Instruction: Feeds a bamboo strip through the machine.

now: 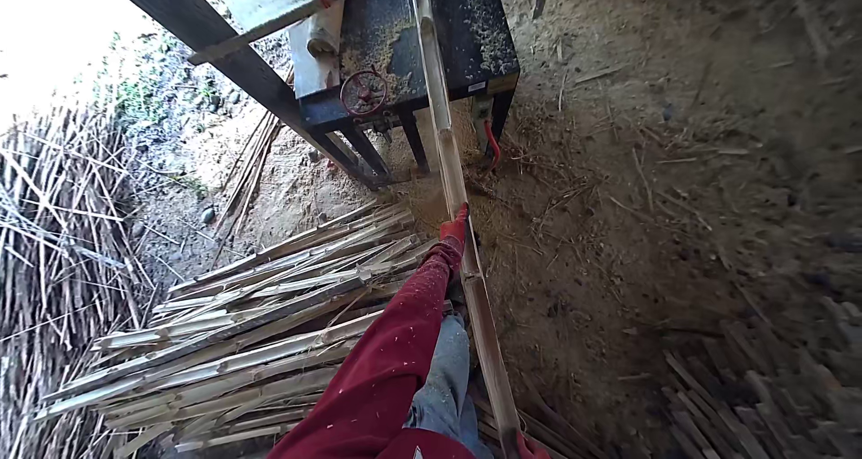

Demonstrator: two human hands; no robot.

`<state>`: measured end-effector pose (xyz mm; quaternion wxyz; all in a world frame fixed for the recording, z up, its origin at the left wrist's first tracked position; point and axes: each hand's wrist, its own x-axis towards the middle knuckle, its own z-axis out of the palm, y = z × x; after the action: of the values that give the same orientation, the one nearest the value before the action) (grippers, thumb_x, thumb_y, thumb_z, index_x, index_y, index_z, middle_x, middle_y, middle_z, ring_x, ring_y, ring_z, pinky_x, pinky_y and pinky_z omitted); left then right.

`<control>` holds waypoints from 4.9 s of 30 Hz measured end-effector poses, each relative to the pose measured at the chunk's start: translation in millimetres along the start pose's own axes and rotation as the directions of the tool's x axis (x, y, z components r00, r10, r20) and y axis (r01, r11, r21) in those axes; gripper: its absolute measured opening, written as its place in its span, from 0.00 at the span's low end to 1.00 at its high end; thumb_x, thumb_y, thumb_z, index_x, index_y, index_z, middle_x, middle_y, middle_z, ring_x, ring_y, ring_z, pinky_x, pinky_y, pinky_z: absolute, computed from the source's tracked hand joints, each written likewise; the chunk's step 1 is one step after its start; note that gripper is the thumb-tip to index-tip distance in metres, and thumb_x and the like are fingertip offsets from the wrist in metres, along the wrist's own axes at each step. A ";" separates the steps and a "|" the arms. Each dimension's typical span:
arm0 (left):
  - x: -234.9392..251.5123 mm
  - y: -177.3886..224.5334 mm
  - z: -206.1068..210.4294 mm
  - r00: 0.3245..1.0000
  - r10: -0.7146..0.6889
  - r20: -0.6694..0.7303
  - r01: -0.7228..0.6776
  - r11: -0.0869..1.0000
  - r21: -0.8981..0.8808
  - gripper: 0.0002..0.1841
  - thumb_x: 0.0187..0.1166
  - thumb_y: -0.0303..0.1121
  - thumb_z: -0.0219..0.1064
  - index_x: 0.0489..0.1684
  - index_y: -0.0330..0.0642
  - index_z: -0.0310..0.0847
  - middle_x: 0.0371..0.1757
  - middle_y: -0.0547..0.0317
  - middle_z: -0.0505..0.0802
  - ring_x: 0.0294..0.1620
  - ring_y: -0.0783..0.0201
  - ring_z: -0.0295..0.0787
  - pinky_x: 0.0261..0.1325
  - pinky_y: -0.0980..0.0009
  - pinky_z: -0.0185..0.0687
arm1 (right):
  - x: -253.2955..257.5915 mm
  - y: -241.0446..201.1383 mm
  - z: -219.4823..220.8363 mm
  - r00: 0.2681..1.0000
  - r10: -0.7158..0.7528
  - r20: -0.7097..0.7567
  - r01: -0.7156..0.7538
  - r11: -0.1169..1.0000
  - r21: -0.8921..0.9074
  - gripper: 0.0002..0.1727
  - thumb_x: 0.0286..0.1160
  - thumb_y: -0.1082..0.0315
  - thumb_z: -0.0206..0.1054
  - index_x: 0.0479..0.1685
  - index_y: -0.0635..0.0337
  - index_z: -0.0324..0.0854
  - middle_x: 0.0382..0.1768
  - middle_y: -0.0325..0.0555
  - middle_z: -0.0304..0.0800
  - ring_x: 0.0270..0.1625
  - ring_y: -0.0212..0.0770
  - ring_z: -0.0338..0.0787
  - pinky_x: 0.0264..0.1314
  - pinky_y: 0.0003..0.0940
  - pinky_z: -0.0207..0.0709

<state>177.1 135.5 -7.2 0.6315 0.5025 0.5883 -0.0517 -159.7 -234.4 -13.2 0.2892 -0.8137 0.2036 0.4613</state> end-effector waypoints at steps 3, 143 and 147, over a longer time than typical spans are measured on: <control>6.1 11.8 -0.2 1.000 -0.008 0.009 0.008 1.000 -0.023 0.40 0.76 0.71 0.63 0.59 0.35 0.83 0.40 0.41 0.93 0.35 0.49 0.93 0.40 0.49 0.91 | -8.7 -36.0 -8.6 0.998 0.061 0.013 -0.062 0.996 0.063 0.23 0.88 0.57 0.62 0.48 0.72 0.92 0.50 0.68 0.93 0.60 0.61 0.89 0.72 0.62 0.71; 106.5 149.9 27.5 0.996 0.089 0.011 -0.089 0.976 0.197 0.39 0.84 0.67 0.56 0.56 0.33 0.87 0.57 0.34 0.91 0.61 0.42 0.88 0.65 0.40 0.80 | 172.1 -466.8 -46.1 0.980 -0.179 -0.084 0.183 0.983 0.034 0.38 0.86 0.35 0.54 0.40 0.66 0.90 0.45 0.59 0.93 0.54 0.55 0.92 0.61 0.60 0.79; 113.2 165.6 27.8 0.995 0.098 -0.002 -0.096 0.973 0.212 0.39 0.83 0.68 0.57 0.58 0.33 0.86 0.59 0.33 0.90 0.63 0.42 0.87 0.66 0.40 0.80 | 182.0 -450.0 -47.3 0.956 -0.271 -0.117 0.295 0.879 0.374 0.32 0.93 0.45 0.49 0.52 0.65 0.89 0.45 0.58 0.93 0.48 0.51 0.93 0.53 0.55 0.86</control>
<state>339.3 256.7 -7.7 0.5726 0.5952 0.5581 -0.0799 228.9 60.1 -24.7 0.5020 -0.7751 0.1784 0.3397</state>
